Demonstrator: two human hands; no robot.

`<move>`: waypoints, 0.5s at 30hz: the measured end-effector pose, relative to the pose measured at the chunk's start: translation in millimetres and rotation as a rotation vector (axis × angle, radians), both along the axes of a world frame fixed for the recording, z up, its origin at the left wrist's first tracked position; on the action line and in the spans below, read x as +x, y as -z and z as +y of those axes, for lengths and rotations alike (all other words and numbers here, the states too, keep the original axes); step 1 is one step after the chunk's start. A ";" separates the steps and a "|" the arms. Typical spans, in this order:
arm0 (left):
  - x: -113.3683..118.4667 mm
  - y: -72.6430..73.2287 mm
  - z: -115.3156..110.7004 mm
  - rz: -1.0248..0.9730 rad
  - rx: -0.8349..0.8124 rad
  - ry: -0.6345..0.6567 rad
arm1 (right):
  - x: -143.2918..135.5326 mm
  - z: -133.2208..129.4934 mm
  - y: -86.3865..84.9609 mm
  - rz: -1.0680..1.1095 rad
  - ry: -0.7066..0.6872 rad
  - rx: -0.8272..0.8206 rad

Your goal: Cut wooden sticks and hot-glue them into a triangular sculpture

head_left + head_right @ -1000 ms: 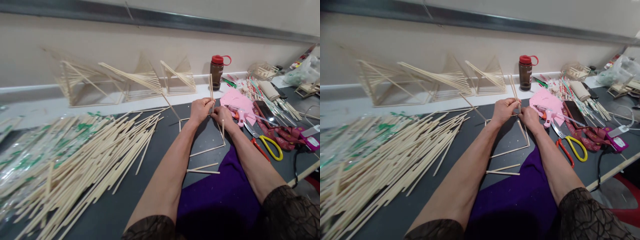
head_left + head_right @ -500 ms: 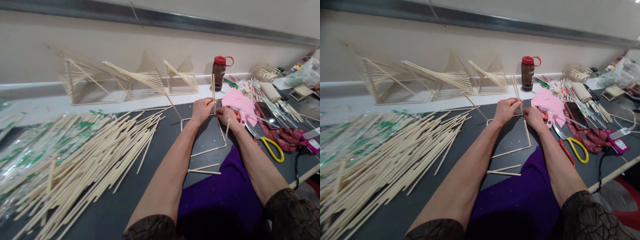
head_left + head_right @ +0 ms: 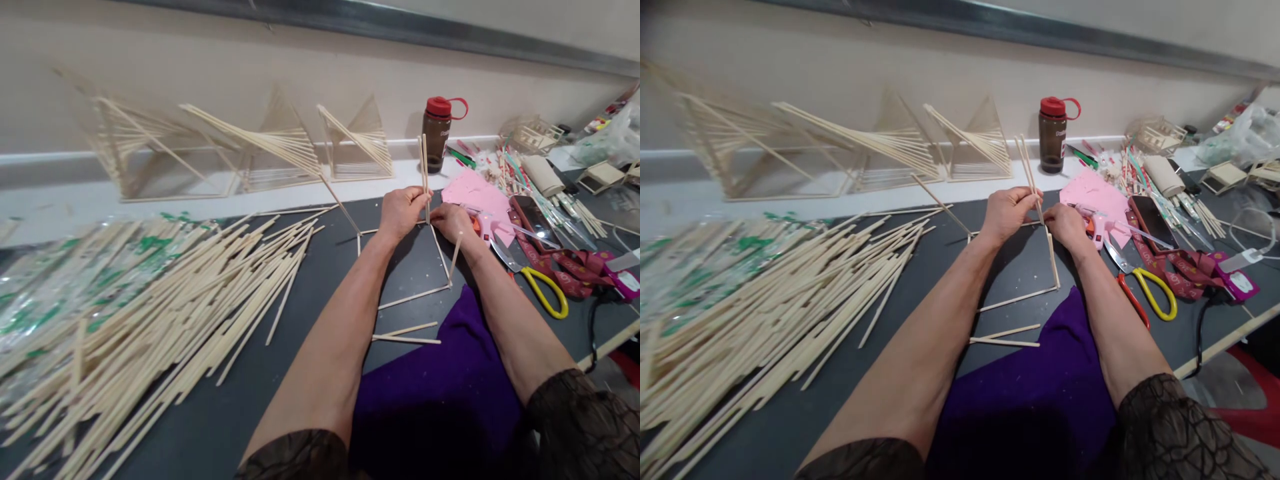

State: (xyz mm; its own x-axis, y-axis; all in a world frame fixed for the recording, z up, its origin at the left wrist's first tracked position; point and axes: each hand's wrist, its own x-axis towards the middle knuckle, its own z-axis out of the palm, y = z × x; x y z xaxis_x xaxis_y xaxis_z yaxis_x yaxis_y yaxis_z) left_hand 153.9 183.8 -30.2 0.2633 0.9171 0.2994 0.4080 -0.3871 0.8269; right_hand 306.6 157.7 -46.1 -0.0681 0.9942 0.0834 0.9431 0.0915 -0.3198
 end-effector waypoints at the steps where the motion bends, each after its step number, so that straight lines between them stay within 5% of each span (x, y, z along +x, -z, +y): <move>1: 0.2 -0.1 -0.3 -0.003 0.003 0.000 | -0.2 0.1 0.5 0.024 0.011 0.004; 15: 2.2 0.2 -2.7 -0.028 0.037 -0.005 | -6.0 -0.8 -0.8 0.047 0.086 0.002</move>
State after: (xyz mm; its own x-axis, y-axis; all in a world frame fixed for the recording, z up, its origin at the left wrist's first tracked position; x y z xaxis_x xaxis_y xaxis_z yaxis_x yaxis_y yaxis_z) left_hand 156.1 181.0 -30.3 0.2496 0.9067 0.3399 0.3873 -0.4152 0.8232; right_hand 300.6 156.9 -45.3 0.0218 0.9960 0.0869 0.9313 0.0114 -0.3642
